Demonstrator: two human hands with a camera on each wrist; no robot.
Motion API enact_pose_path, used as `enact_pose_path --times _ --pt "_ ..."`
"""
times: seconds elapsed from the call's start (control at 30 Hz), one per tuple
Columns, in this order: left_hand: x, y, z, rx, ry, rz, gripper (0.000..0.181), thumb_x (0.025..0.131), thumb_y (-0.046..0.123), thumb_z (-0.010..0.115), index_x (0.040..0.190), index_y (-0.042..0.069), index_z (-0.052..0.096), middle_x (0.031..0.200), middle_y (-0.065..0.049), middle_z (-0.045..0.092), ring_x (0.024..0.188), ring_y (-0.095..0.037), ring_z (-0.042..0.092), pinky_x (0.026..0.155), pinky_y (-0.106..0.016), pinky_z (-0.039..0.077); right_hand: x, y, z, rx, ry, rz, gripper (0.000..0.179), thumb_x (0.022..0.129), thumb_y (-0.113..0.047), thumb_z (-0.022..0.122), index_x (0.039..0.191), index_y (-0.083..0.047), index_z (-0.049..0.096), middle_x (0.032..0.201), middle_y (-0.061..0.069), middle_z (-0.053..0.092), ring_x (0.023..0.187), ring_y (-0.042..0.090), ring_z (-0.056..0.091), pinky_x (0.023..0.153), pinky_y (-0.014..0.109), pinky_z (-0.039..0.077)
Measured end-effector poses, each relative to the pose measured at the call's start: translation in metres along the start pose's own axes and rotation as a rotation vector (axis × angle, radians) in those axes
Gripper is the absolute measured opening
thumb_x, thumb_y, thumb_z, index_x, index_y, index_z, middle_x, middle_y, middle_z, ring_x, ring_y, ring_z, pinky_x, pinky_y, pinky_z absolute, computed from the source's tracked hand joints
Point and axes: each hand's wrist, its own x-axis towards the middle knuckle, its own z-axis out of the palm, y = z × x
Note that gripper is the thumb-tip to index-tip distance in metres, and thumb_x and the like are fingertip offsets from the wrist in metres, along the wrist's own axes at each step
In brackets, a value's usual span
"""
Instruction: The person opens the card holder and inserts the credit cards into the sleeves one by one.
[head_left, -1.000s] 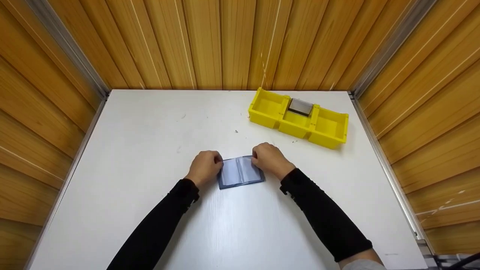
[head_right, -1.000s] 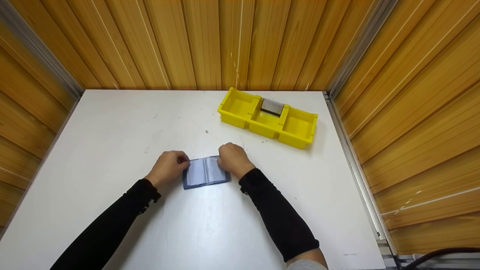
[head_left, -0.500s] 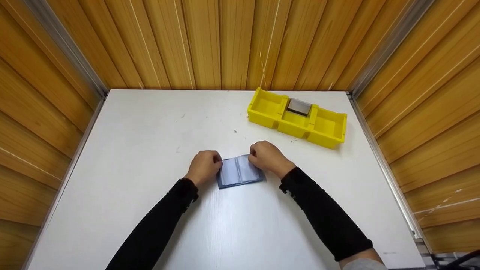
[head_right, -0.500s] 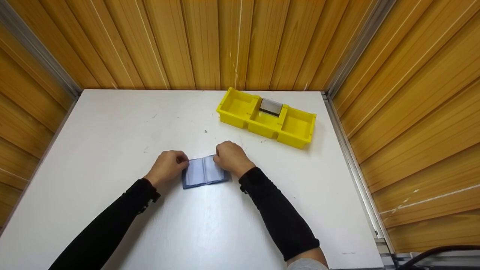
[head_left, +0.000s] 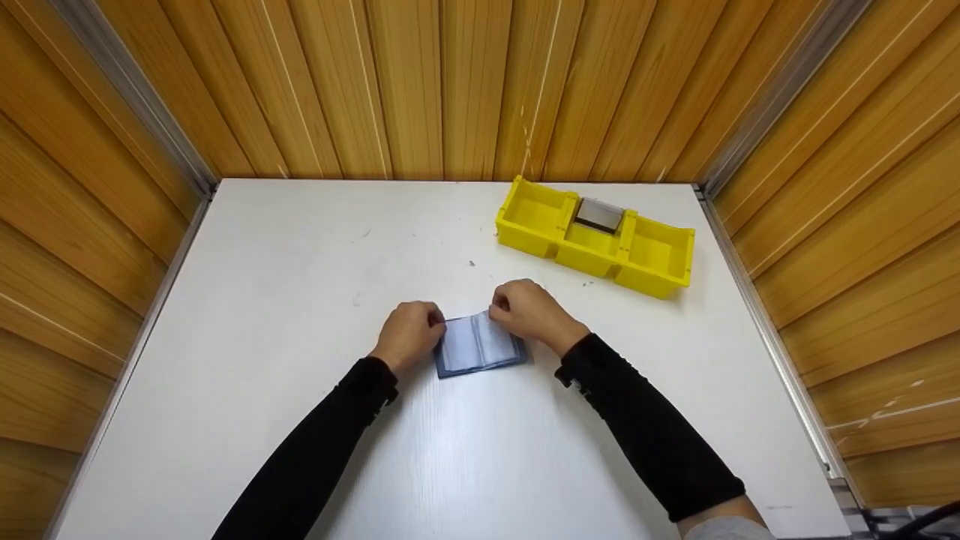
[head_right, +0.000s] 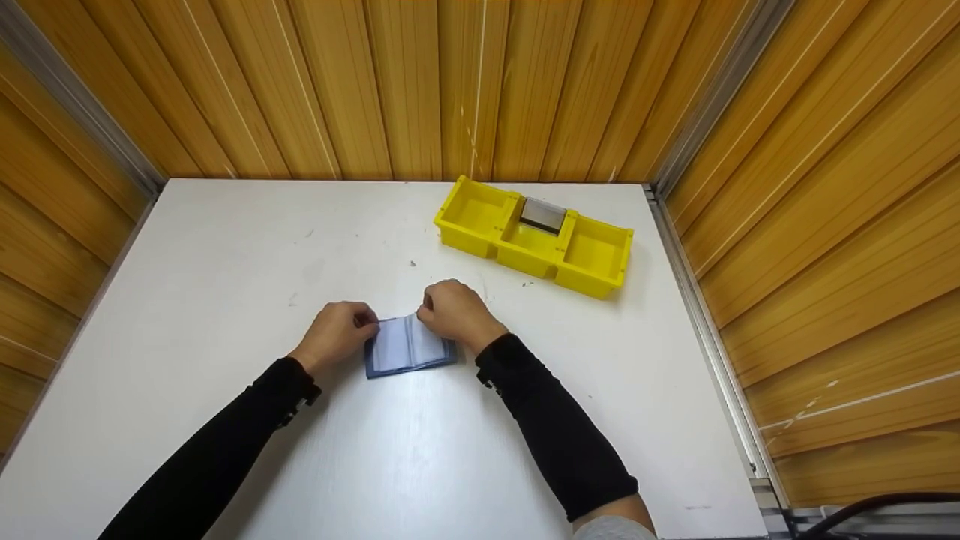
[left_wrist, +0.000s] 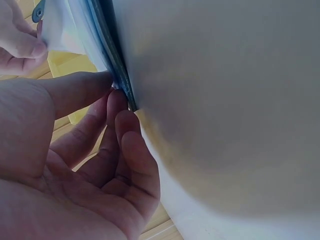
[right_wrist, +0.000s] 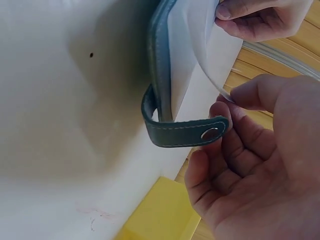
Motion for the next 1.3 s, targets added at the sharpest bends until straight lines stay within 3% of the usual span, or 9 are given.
enact_pose_path --times 0.2,0.43,0.63,0.8,1.0,1.3 --pt "0.0009 0.0011 0.0007 0.008 -0.001 -0.005 0.008 0.098 0.013 0.076 0.093 0.008 0.081 0.087 -0.004 0.075 0.084 -0.021 0.067 0.082 -0.041 0.058 0.0031 -0.0039 0.0005 0.073 -0.019 0.022 0.023 0.104 -0.027 0.067 0.101 -0.010 0.081 0.092 0.004 0.073 0.085 0.020 0.062 0.078 0.034 0.053" --pt "0.0010 0.0027 0.0008 0.004 -0.020 -0.031 0.008 0.101 0.014 0.076 0.097 0.008 0.081 0.087 -0.004 0.074 0.084 -0.020 0.066 0.081 -0.039 0.057 0.0041 -0.0070 0.0031 0.091 -0.006 -0.034 0.025 0.106 -0.027 0.068 0.104 -0.008 0.084 0.093 0.004 0.079 0.081 0.016 0.064 0.076 0.032 0.055" --pt "0.0010 0.0023 0.0003 0.015 -0.024 -0.016 0.007 0.101 0.014 0.076 0.096 0.009 0.079 0.085 -0.004 0.072 0.081 -0.020 0.064 0.078 -0.039 0.055 0.0033 -0.0071 0.0040 0.115 -0.008 -0.042 0.028 0.109 -0.031 0.067 0.105 -0.009 0.084 0.091 0.001 0.078 0.079 0.014 0.063 0.073 0.029 0.054" --pt "0.0019 0.0005 -0.0002 0.028 -0.026 0.001 0.008 0.100 0.013 0.074 0.101 0.008 0.081 0.086 -0.004 0.074 0.081 -0.020 0.065 0.079 -0.040 0.056 0.0026 -0.0063 0.0045 0.134 0.008 -0.093 0.033 0.110 -0.030 0.065 0.095 -0.006 0.081 0.076 -0.002 0.066 0.069 0.012 0.056 0.065 0.027 0.046" --pt "0.0024 -0.0003 0.0004 0.015 -0.024 0.002 0.009 0.100 0.012 0.074 0.102 0.008 0.082 0.089 -0.005 0.076 0.083 -0.021 0.067 0.082 -0.040 0.058 0.0033 -0.0052 0.0082 0.147 -0.008 -0.110 0.040 0.112 -0.032 0.061 0.076 -0.015 0.066 0.066 -0.008 0.047 0.062 0.009 0.047 0.060 0.026 0.037" --pt "0.0018 -0.0023 -0.0001 0.009 -0.015 0.013 0.008 0.100 0.012 0.075 0.097 0.009 0.081 0.087 -0.004 0.075 0.084 -0.021 0.066 0.082 -0.040 0.057 0.0030 -0.0100 0.0098 0.157 -0.025 -0.134 0.040 0.112 -0.028 0.058 0.073 -0.019 0.063 0.066 -0.009 0.052 0.062 0.008 0.048 0.062 0.025 0.039"
